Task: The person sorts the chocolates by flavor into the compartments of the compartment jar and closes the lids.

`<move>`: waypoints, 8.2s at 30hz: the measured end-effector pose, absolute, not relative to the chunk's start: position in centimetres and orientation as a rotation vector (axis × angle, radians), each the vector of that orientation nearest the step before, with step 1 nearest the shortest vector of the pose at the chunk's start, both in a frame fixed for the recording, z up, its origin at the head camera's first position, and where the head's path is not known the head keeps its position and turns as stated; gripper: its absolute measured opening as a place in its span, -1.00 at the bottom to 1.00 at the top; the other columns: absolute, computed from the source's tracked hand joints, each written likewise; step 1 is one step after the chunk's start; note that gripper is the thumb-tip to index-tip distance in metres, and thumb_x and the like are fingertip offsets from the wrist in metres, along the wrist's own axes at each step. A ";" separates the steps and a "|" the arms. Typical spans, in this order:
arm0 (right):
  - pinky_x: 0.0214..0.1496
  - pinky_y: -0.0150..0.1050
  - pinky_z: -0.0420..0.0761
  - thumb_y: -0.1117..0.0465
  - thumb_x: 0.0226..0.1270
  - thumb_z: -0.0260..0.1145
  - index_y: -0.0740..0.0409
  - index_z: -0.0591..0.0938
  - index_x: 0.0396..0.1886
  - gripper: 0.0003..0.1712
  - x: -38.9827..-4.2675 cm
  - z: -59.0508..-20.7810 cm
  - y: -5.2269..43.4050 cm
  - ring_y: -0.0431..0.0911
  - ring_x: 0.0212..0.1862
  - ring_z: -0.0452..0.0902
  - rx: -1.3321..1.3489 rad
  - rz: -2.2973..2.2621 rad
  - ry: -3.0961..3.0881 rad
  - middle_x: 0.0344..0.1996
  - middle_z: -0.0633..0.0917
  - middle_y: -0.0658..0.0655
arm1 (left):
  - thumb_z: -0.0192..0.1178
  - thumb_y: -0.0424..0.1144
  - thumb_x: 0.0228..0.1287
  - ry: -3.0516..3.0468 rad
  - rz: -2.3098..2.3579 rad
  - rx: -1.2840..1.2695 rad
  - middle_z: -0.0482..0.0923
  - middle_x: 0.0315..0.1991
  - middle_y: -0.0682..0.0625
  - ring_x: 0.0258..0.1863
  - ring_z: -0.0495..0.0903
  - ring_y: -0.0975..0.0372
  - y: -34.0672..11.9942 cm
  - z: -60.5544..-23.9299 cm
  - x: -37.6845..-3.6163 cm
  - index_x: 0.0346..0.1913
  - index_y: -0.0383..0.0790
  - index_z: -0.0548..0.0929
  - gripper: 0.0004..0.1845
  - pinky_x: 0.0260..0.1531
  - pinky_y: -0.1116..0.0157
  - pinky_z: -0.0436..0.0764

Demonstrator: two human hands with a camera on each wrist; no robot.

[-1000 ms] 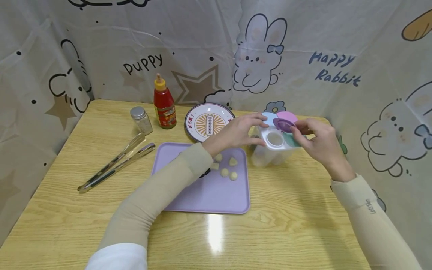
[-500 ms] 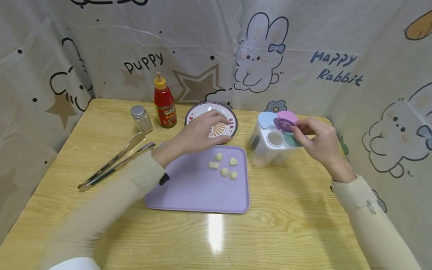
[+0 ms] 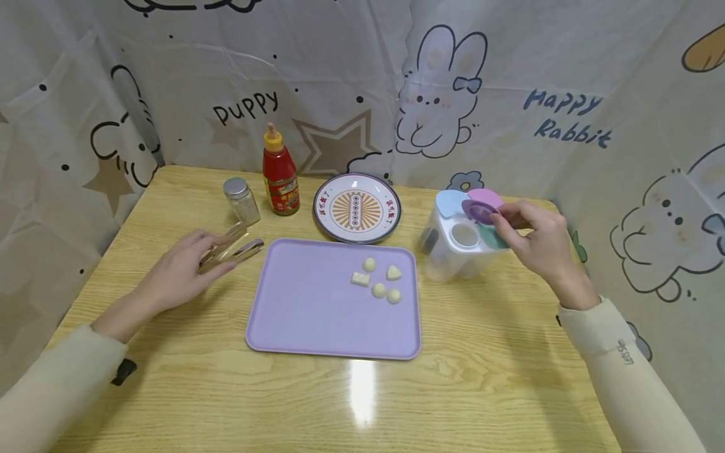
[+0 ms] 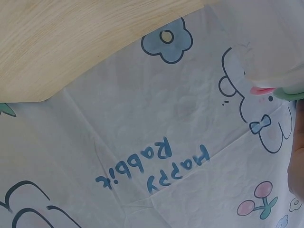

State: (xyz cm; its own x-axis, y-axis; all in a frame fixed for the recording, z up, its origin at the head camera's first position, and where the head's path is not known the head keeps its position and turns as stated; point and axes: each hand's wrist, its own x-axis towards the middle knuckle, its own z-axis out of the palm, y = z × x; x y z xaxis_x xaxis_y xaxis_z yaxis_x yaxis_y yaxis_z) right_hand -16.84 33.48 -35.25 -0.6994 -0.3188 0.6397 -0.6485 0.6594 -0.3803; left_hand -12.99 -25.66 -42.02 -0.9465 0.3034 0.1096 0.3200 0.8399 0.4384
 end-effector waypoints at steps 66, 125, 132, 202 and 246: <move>-0.07 -0.81 0.43 0.58 0.13 0.52 0.43 0.77 -0.17 -0.76 -16.6 -35.4 33.3 -0.77 -0.19 0.41 0.710 0.768 -2.328 -0.35 0.82 0.32 | 0.42 -0.03 0.36 -2.949 -0.375 -1.196 0.52 -0.39 0.16 -0.51 0.36 0.34 -16.0 -42.0 -15.0 0.00 -0.01 0.85 -0.75 -0.51 0.32 0.41; -0.09 -0.78 0.45 0.64 0.00 0.54 0.40 0.79 -0.24 -0.71 -17.2 -35.8 33.6 -0.70 -0.24 0.45 0.718 0.766 -2.288 -0.43 0.82 0.27 | 0.18 0.20 0.53 -2.999 -0.100 -1.358 0.71 0.08 0.08 -0.05 0.65 0.18 -0.4 -27.2 -21.9 0.32 0.16 0.70 -0.55 -0.24 0.14 0.64; -0.09 -0.79 0.46 0.59 0.12 0.50 0.45 0.77 -0.21 -0.79 -17.2 -35.5 33.6 -0.79 -0.19 0.41 0.749 0.765 -2.311 -0.42 0.80 0.33 | 0.24 0.22 0.47 -3.009 -0.161 -1.269 0.71 0.18 0.01 0.00 0.69 0.10 -3.4 -28.0 -21.3 0.35 0.11 0.69 -0.49 -0.17 0.08 0.70; -0.07 -0.80 0.45 0.60 0.13 0.49 0.44 0.76 -0.19 -0.78 -17.9 -35.8 34.0 -0.83 -0.19 0.41 0.724 0.800 -2.318 -0.40 0.79 0.37 | 0.31 0.08 0.47 -2.981 -0.437 -1.136 0.72 0.01 -0.05 -0.21 0.61 0.09 -7.3 -31.3 -20.7 0.27 0.00 0.75 -0.57 -0.24 0.14 0.60; -0.06 -0.79 0.46 0.58 0.16 0.50 0.41 0.77 -0.15 -0.76 -18.1 -35.7 33.4 -0.81 -0.18 0.43 0.744 0.807 -2.309 -0.38 0.81 0.35 | 0.29 0.12 0.46 -2.941 -0.383 -1.268 0.73 0.04 -0.01 0.01 0.68 0.11 -3.9 -30.7 -21.1 0.25 0.04 0.76 -0.57 0.13 0.06 0.62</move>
